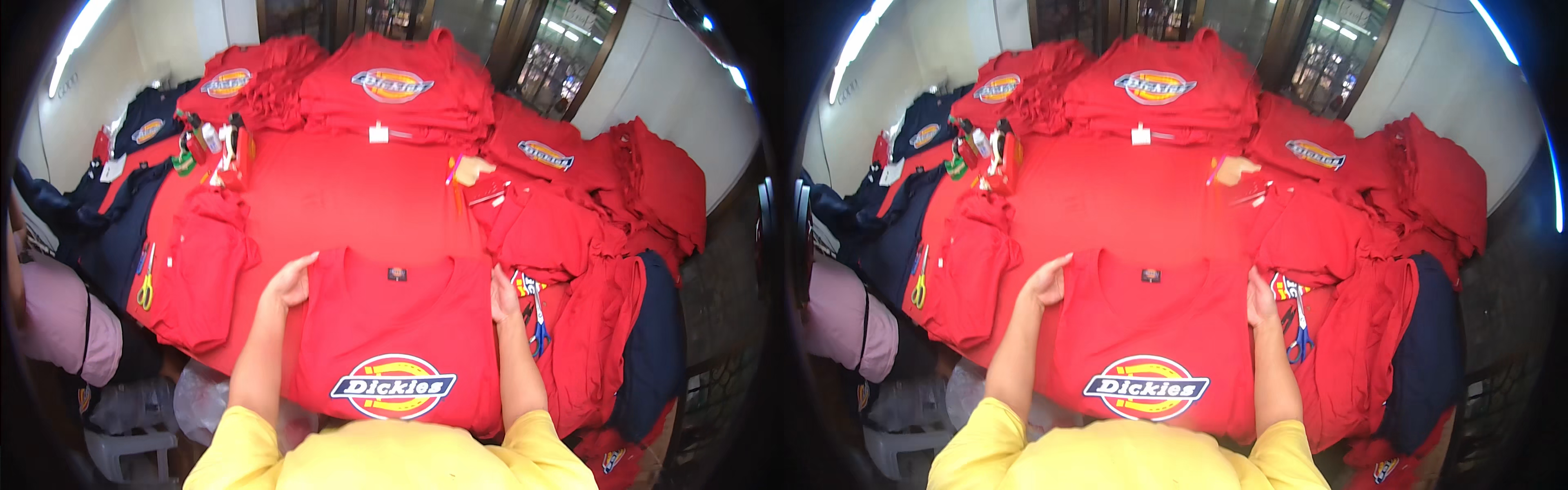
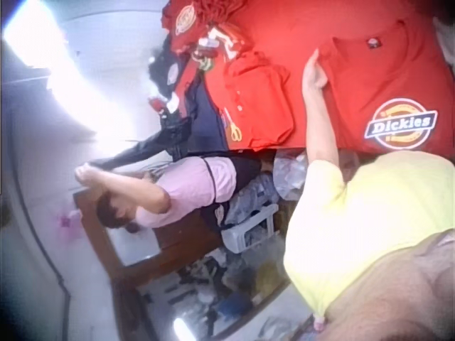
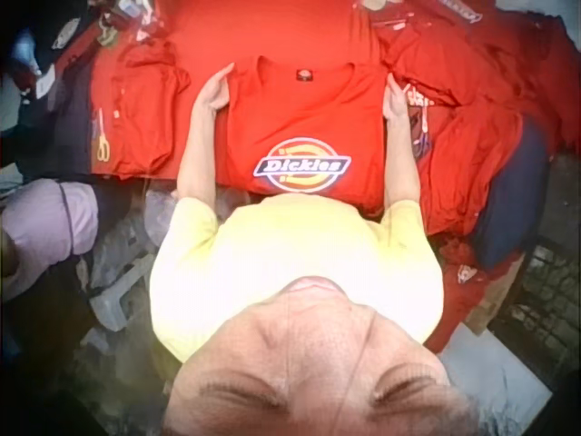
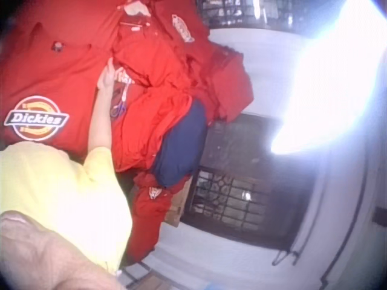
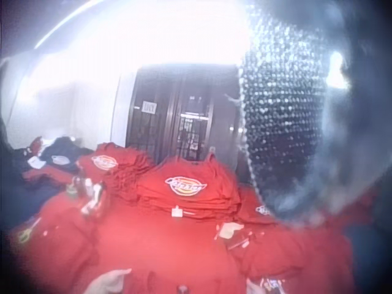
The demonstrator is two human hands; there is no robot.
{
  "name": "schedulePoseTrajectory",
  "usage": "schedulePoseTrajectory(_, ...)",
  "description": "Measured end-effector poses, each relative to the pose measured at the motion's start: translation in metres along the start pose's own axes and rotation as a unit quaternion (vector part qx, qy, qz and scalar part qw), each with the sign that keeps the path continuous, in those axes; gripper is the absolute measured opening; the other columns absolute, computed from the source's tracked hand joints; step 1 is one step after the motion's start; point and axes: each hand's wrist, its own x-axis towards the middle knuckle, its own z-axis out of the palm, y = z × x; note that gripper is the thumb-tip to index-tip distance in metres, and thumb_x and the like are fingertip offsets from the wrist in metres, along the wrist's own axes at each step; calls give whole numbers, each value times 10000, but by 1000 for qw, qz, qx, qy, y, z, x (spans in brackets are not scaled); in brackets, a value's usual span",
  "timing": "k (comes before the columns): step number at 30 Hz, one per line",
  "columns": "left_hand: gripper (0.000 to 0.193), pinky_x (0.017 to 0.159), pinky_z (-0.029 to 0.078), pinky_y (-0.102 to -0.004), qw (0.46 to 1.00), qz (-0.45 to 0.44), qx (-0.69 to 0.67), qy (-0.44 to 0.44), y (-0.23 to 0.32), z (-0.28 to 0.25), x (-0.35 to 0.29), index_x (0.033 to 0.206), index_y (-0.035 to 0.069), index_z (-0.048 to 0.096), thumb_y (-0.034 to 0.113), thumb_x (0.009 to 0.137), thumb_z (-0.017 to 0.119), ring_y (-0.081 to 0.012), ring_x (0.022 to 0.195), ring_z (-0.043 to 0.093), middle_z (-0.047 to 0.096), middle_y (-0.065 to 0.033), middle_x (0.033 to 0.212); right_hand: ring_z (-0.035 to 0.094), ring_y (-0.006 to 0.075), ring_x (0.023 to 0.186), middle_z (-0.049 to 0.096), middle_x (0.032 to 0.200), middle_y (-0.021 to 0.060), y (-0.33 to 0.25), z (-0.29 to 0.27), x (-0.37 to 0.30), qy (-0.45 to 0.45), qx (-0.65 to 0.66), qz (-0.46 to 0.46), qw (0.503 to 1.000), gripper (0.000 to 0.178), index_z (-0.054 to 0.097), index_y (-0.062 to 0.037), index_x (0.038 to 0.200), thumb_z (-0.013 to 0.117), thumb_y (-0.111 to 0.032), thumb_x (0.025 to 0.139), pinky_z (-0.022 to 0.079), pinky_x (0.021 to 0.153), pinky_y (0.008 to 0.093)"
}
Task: The person folds red tank tops on a table. The person lays out a shirt, smooths it, folds the sides inward, then folds it in half, and places it onto a stack.
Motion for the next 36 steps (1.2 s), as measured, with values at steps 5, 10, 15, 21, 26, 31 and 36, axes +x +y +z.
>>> schedulePoseTrajectory(5, 425, 972, 506, -431, 998, -21, 31, 47, 19, 0, 13, 1264, -17, 533, 284, 965, 559, -273, 1114, 625, 638, -145, 1208, 544, 293, 1228, 555, 1325, 185, 2, 1, 9, 80, -51, 121, 988, 566, 460, 54, 1342, 455, -404, 1009, 445, 1041, 418)
schedulePoseTrajectory(10, 355, 948, 524, -450, 993, -37, -5, 114, 54, -7, 46, 1207, 6, 575, 260, 961, 549, -263, 1060, 649, 651, -134, 1182, 540, 316, 1228, 551, 1318, 208, -30, -13, 56, 58, 28, 108, 992, 556, 475, 66, 1317, 471, -392, 1002, 447, 1040, 420)
schedulePoseTrajectory(15, 354, 952, 516, -435, 992, -33, 39, 115, 49, -10, 44, 1206, -16, 567, 245, 968, 535, -272, 1062, 643, 657, -138, 1156, 557, 321, 1201, 558, 1310, 210, -29, -7, 61, 17, 43, 137, 990, 565, 466, 71, 1325, 405, -397, 1014, 448, 1031, 427)
schedulePoseTrajectory(21, 342, 972, 501, -418, 987, -46, 93, 125, 50, -2, 40, 1203, -34, 561, 222, 978, 527, -264, 1087, 634, 641, -143, 1191, 577, 299, 1167, 581, 1282, 184, -30, -4, 59, 52, -21, 136, 989, 491, 499, 66, 1291, 373, -315, 1009, 454, 1018, 411)
schedulePoseTrajectory(26, 362, 976, 496, -398, 986, -6, 109, 122, 45, 22, 21, 1192, -52, 569, 241, 982, 537, -247, 1089, 634, 647, -141, 1180, 593, 244, 1119, 613, 1236, 149, -26, 31, 38, 95, -200, 99, 970, 404, 573, 55, 1210, 506, -257, 962, 463, 976, 373)
schedulePoseTrajectory(31, 411, 932, 515, -339, 987, 43, 123, 97, 9, 73, -27, 1168, -71, 583, 297, 990, 539, -206, 1055, 649, 658, -137, 1164, 605, 144, 944, 682, 1008, 61, 7, 117, -18, 84, -417, 45, 904, 341, 664, 43, 1049, 597, -271, 932, 448, 871, 271)
schedulePoseTrajectory(36, 364, 534, 354, -236, 954, 61, 248, 160, -66, 123, -61, 833, 83, 633, 390, 1000, 531, -27, 590, 441, 524, 76, 657, 568, 301, 777, 602, 831, 168, 85, 173, -64, -20, -562, -11, 827, 346, 592, 37, 1006, 530, -303, 982, 445, 734, 394)
